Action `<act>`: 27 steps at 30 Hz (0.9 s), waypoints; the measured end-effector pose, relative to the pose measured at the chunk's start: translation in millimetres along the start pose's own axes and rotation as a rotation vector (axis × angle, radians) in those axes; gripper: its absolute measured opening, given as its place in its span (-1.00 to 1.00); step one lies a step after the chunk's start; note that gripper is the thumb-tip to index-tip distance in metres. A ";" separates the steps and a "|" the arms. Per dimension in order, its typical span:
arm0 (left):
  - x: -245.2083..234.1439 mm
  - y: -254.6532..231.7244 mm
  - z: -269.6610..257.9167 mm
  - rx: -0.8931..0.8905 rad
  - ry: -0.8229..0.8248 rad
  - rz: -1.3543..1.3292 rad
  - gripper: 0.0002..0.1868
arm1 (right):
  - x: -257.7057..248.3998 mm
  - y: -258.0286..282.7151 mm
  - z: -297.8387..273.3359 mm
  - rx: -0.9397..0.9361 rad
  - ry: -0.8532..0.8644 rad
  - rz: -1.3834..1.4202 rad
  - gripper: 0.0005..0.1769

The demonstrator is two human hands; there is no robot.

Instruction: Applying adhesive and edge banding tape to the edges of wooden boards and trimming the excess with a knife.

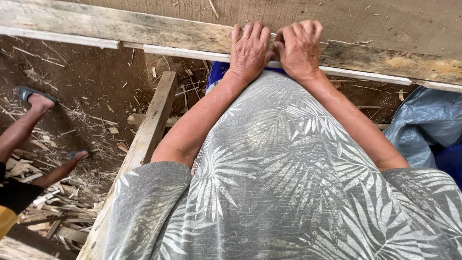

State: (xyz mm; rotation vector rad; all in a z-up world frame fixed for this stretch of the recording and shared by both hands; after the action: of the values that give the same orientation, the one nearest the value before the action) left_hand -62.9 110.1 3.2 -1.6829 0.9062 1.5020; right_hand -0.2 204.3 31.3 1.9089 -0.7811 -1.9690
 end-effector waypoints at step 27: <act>9.4 11.5 -3.6 0.152 0.122 -0.201 -0.35 | 25.7 -14.1 -45.6 0.076 0.296 0.079 -0.20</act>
State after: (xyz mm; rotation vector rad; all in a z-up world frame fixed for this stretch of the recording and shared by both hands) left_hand -70.1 100.6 -6.4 -1.7134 0.8631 1.1793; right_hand 44.9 193.2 3.3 2.1135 -0.8407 -1.5817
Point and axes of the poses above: each hand's wrist, its own z-axis towards the middle knuckle, its own x-axis out of the palm, y = z × x, the point moved 8 cm from there along z, towards the middle knuckle, and after that the axes turned 11 degrees about z, right-handed, at the moved point
